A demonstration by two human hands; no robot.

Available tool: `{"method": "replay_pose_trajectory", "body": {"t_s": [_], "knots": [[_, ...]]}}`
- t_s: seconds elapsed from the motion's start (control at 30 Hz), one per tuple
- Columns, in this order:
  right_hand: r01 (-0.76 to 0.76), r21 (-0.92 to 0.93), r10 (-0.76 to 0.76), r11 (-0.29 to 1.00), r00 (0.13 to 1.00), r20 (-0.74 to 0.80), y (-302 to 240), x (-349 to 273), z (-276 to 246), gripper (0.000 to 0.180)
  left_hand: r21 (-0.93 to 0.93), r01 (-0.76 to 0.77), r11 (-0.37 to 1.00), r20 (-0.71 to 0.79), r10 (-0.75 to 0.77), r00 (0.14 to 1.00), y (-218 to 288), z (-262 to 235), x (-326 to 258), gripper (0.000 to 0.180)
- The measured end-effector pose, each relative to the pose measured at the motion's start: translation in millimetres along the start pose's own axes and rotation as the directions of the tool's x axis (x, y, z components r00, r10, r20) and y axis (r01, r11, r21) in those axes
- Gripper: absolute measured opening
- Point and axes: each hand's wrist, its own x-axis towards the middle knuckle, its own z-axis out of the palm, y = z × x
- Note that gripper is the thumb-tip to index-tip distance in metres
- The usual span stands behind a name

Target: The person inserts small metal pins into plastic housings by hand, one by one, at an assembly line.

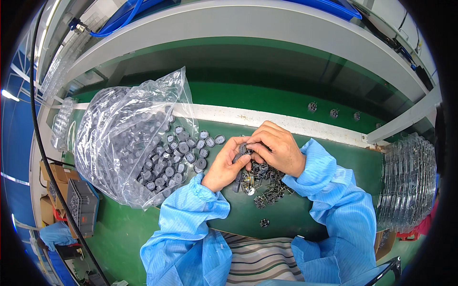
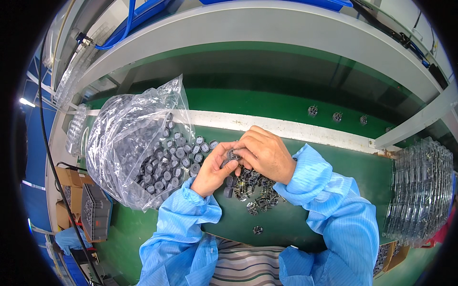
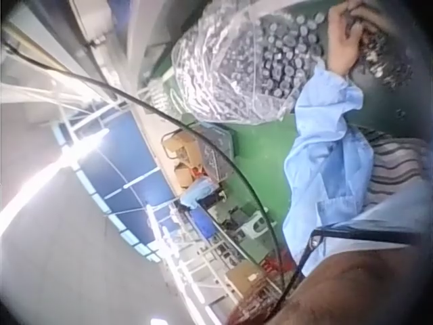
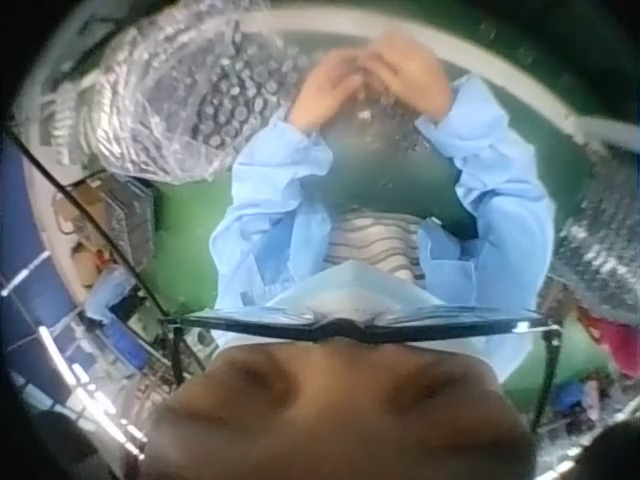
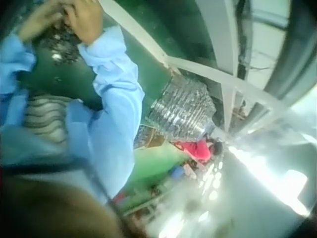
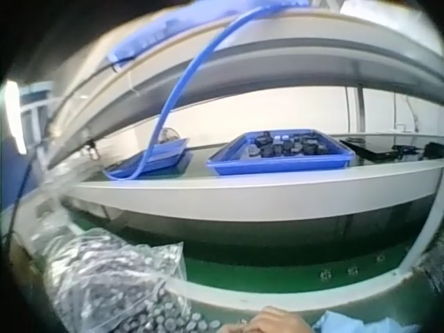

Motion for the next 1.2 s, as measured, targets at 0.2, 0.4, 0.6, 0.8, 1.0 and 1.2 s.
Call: {"method": "replay_pose_trajectory", "body": {"t_s": [0.2,0.4,0.6,0.8,1.0,1.2], "knots": [[-0.071,0.012,0.072,0.997,0.996,-0.044,0,0,-1,0.012,0.199,-0.040,0.979,-0.054,0.052,0.997,-6,-5,0,0.033],[0.085,-0.103,-0.087,0.991,0.996,-0.012,-6,6,-10,0.017,0.292,-0.020,0.956,-0.062,0.040,0.997,-1,-3,0,0.030],[0.099,-0.157,-0.100,0.983,0.995,0.007,-9,4,-9,0.020,0.344,-0.078,0.936,-0.100,0.119,0.988,-10,-1,0,0.030],[-0.138,0.109,0.138,0.984,0.990,0.010,-12,0,-1,0.017,0.384,-0.103,0.918,-0.149,0.171,0.974,-16,0,-3,0.025],[-0.225,-0.059,0.216,0.973,0.967,-0.133,42,9,-24,0.012,0.199,-0.165,0.966,-0.307,0.221,0.925,-9,-9,1,0.029],[-0.321,-0.638,0.192,0.700,0.945,-0.264,125,-11,-70,0.015,-0.282,-0.195,0.939,-0.326,0.098,0.940,-2,-25,3,0.032]]}}
